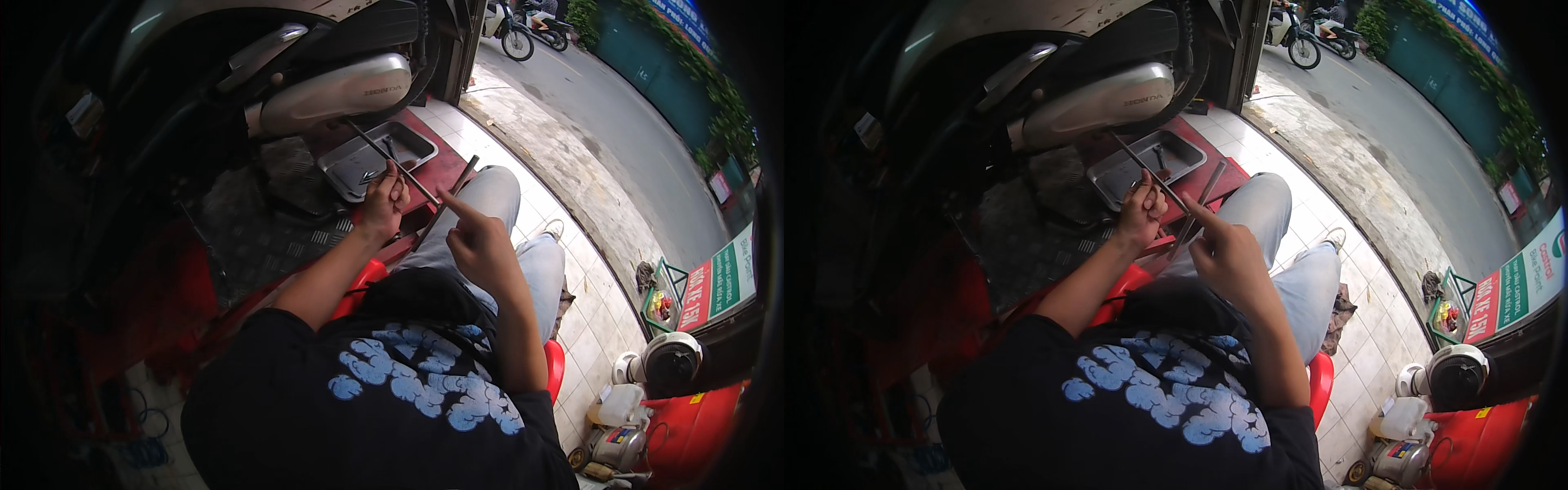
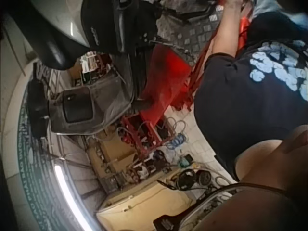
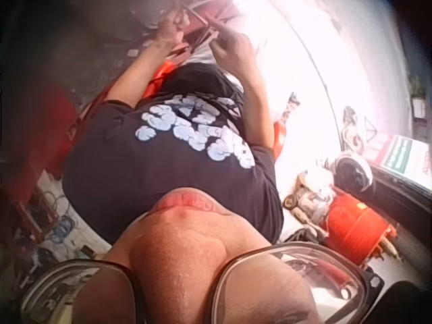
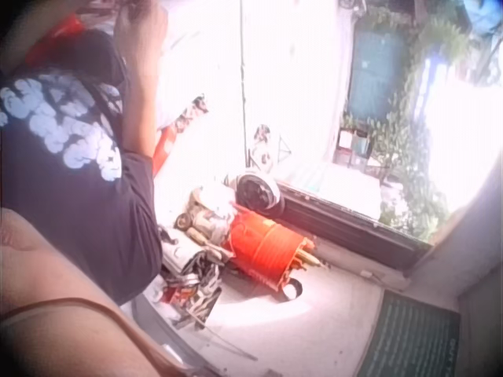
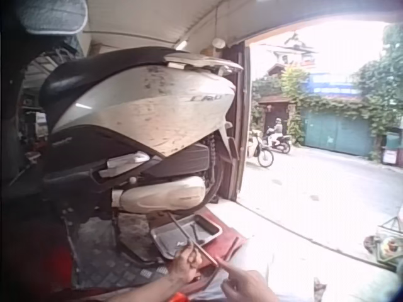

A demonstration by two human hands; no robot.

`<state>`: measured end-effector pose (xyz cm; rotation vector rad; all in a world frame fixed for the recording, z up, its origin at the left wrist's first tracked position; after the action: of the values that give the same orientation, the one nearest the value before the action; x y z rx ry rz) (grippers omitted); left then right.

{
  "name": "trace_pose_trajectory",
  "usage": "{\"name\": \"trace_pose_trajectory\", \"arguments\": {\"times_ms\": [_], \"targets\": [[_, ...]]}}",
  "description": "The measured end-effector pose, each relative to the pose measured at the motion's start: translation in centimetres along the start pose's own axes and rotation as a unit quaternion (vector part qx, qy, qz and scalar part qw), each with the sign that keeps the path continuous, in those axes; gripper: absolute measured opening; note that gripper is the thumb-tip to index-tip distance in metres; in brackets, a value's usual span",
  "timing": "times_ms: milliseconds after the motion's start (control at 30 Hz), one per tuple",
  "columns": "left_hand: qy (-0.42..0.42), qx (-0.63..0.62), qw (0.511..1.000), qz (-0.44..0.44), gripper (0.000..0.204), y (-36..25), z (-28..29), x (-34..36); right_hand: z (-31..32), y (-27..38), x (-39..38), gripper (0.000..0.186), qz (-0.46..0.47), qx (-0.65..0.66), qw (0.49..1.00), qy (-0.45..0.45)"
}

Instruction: The person holds a T-handle socket wrench and a small metal part while sitting near the side of a motorcycle, then reaches underneath the engine housing to manipulate components by hand.

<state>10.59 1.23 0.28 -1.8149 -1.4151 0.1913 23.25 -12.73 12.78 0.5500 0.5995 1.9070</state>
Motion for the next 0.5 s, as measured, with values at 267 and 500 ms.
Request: {"name": "trace_pose_trajectory", "arguments": {"times_ms": [267, 500], "targets": [[0.020, 0.010, 1.000, -0.014, 0.046, -0.7, -0.1, -0.2, 0.2, -4.5, 0.0, 0.059, -0.087, -0.085, 0.991, -0.059], [0.038, -0.001, 0.999, -0.019, 0.043, -0.9, -1.1, 0.0, -0.7, 2.0, -0.1, 0.041, 0.104, 0.101, 0.988, -0.060]]}}
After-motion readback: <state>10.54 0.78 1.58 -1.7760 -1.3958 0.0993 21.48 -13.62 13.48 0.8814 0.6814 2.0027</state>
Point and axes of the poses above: each hand's wrist, its own x-axis towards the middle knuckle, its own z-axis out of the back of the hand, y = z × x, the point moved 10 cm from there along x, towards the middle knuckle, and after that the axes turned 14 degrees about y, right-handed, at the moved point
